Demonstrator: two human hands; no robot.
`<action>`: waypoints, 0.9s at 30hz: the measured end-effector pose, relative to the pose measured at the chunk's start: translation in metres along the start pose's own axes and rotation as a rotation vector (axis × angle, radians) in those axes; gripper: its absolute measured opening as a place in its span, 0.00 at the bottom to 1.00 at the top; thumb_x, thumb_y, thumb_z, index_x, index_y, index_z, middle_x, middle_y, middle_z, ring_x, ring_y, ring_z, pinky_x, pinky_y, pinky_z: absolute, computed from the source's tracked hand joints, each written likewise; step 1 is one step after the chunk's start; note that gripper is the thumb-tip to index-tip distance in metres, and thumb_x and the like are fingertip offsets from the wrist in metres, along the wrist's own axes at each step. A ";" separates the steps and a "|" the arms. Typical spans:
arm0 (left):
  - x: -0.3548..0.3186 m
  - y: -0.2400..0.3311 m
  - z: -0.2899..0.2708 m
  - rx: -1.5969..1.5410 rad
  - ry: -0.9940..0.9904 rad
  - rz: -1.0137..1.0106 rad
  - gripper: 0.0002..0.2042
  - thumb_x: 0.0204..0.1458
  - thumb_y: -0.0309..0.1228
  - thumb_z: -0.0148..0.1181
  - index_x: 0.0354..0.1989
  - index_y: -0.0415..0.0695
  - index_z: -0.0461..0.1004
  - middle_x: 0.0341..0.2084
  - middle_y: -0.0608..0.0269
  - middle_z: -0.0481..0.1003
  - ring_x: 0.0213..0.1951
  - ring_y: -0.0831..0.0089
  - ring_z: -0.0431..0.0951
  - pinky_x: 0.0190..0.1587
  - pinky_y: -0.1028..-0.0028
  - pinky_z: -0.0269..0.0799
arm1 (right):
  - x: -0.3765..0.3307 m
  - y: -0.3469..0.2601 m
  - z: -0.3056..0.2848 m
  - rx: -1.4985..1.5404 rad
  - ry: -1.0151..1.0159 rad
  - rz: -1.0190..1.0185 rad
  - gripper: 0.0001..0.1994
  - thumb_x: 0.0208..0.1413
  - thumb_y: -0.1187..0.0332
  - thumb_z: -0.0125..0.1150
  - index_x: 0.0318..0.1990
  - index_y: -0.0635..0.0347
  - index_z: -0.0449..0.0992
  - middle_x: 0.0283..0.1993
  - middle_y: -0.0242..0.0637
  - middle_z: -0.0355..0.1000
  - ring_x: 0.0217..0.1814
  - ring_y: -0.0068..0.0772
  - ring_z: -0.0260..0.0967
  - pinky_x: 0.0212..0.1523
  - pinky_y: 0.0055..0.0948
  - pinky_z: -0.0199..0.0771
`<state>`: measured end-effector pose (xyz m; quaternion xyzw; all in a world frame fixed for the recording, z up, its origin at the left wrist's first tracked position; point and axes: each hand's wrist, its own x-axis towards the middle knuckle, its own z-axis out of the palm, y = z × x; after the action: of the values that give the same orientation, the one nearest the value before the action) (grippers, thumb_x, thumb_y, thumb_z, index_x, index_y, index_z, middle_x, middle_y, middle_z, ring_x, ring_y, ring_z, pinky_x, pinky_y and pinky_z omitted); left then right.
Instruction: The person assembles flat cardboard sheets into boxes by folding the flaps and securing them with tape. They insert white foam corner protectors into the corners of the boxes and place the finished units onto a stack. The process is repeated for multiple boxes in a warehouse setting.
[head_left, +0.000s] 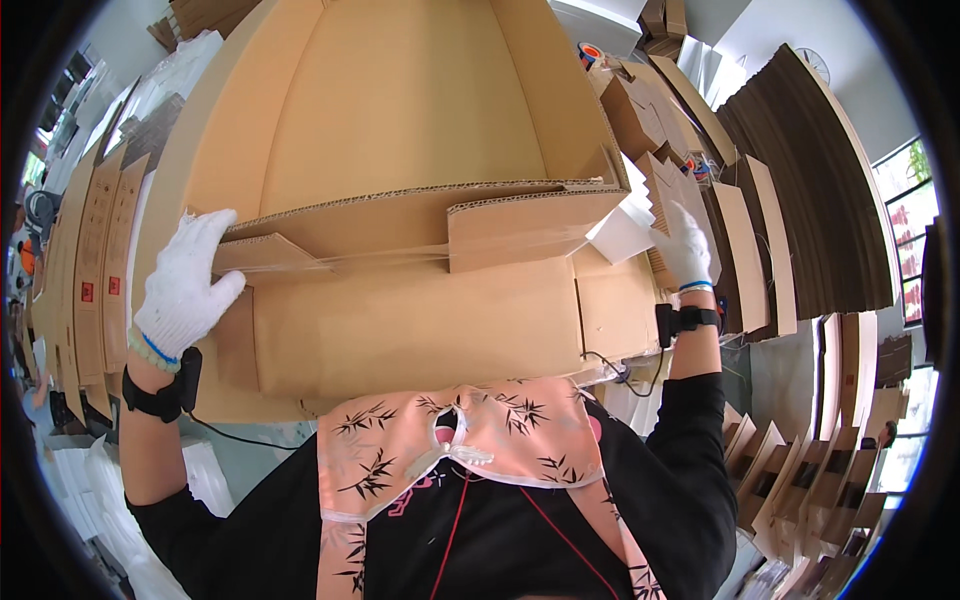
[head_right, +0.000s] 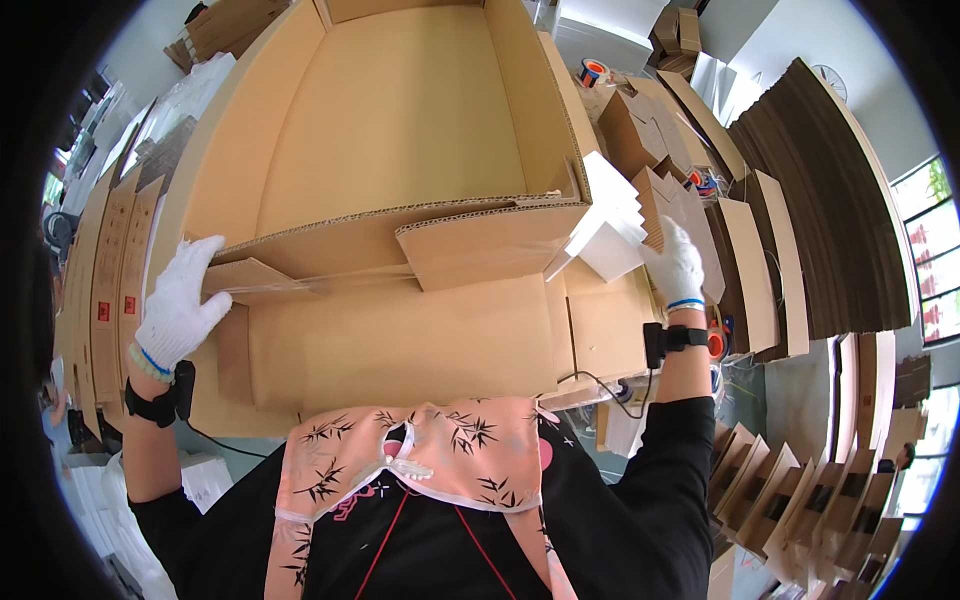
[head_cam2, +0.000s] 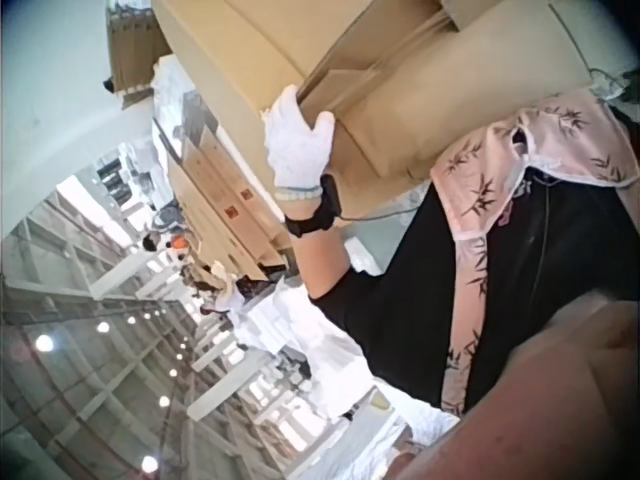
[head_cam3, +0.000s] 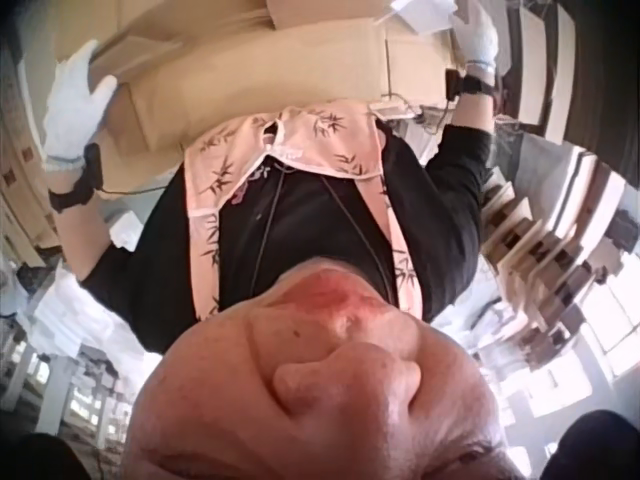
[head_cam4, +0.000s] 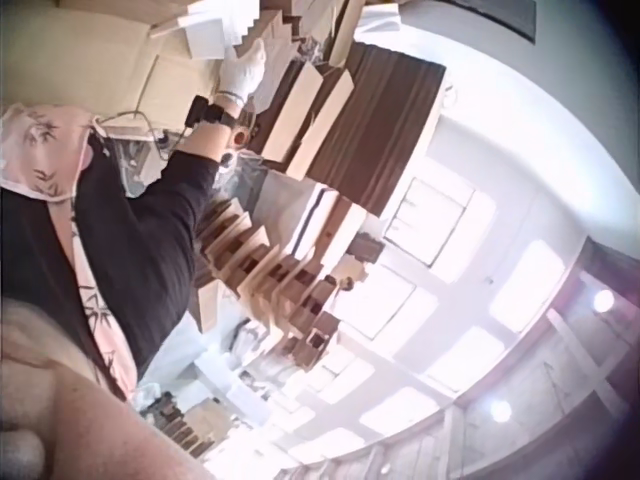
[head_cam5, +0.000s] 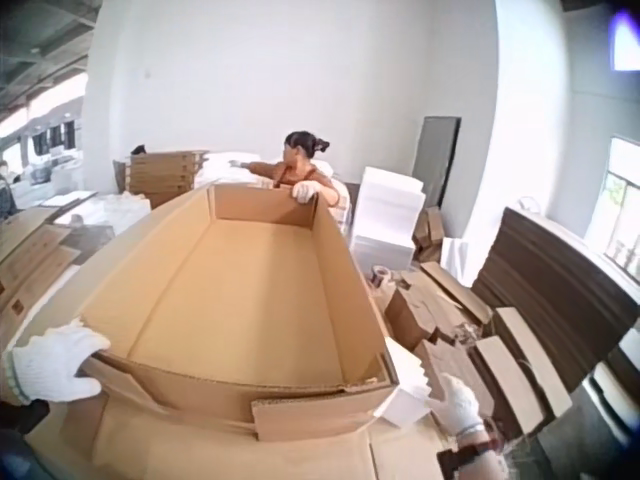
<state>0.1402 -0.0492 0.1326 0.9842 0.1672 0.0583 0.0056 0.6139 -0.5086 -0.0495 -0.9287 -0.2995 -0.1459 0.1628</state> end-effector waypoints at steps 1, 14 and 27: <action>-0.003 -0.001 0.002 0.001 0.032 0.016 0.30 0.45 0.29 0.62 0.60 0.38 0.65 0.55 0.43 0.71 0.59 0.44 0.68 0.68 0.55 0.58 | -0.004 -0.006 0.013 0.049 -0.038 -0.059 0.30 0.47 0.60 0.68 0.60 0.56 0.70 0.55 0.45 0.74 0.54 0.48 0.73 0.53 0.42 0.73; -0.013 -0.004 -0.012 0.071 -0.038 -0.012 0.33 0.45 0.31 0.62 0.63 0.37 0.64 0.58 0.40 0.69 0.61 0.46 0.67 0.68 0.56 0.57 | -0.030 -0.026 -0.045 0.146 -0.141 0.171 0.19 0.40 0.62 0.69 0.42 0.58 0.78 0.43 0.45 0.74 0.46 0.48 0.74 0.49 0.40 0.74; 0.017 -0.026 -0.016 0.012 -0.257 -0.049 0.35 0.44 0.43 0.61 0.62 0.39 0.64 0.54 0.42 0.71 0.54 0.44 0.72 0.57 0.54 0.68 | 0.006 -0.056 -0.209 0.202 0.651 -0.274 0.20 0.62 0.63 0.58 0.54 0.71 0.72 0.55 0.52 0.72 0.49 0.53 0.72 0.49 0.47 0.74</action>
<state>0.1459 -0.0193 0.1499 0.9792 0.1894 -0.0693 0.0225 0.5491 -0.5441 0.1541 -0.7642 -0.3664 -0.4239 0.3194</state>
